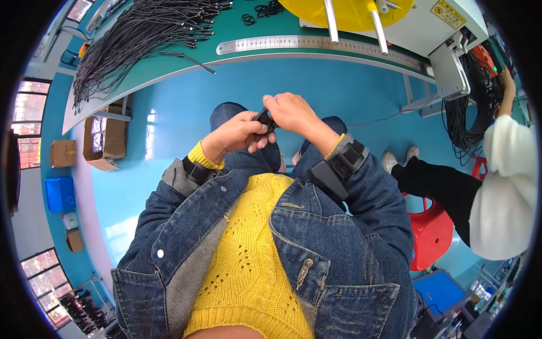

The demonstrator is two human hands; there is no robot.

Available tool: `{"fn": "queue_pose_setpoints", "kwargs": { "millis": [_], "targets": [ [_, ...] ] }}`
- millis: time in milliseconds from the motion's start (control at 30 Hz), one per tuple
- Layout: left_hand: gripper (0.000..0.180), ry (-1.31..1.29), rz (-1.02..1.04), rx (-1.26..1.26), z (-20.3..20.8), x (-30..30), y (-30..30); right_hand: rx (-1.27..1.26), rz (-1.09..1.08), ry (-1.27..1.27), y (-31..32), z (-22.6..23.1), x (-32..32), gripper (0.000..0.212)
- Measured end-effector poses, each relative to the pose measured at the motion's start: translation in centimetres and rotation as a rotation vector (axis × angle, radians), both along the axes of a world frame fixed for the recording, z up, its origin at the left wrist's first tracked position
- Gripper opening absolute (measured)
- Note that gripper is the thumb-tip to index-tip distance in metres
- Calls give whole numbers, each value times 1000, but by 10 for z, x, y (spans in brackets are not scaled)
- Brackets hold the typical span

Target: The person picks up a cable from a pile, winds it around the spindles of a machine, and removes the coiled cable. They then pick up a tie, wrap it around the coiled cable, and secure it by hand.

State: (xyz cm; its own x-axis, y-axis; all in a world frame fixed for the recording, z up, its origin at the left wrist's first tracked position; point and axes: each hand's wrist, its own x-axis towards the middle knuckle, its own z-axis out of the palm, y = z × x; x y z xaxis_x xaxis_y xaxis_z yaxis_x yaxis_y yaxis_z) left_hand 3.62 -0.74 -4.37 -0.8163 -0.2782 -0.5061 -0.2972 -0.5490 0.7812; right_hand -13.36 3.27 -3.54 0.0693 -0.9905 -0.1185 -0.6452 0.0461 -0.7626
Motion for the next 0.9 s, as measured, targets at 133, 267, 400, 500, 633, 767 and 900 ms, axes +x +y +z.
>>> {"fn": "queue_pose_setpoints", "kwargs": {
  "millis": [133,267,400,500,633,767,900],
  "targets": [
    [21,-163,-128,-241,-4,-5,0,-75,139,35,-1,-11,2,47],
    [34,-25,33,-1004,-14,-13,24,38,-76,85,6,-5,18,48],
    [34,-237,40,-1137,-13,-14,34,-164,-171,43,18,-22,24,41],
    [32,-206,87,-1120,-20,-13,36,-246,-131,64,20,-21,24,41],
    [25,-95,155,-1085,-32,-8,25,-67,-136,-63,17,-10,18,42],
    [26,-366,-212,-103,23,6,-27,354,-198,-370,19,-14,-7,42],
    [19,-156,-39,-962,105,8,-137,440,-46,-233,43,-45,-24,39]
  ]
}}
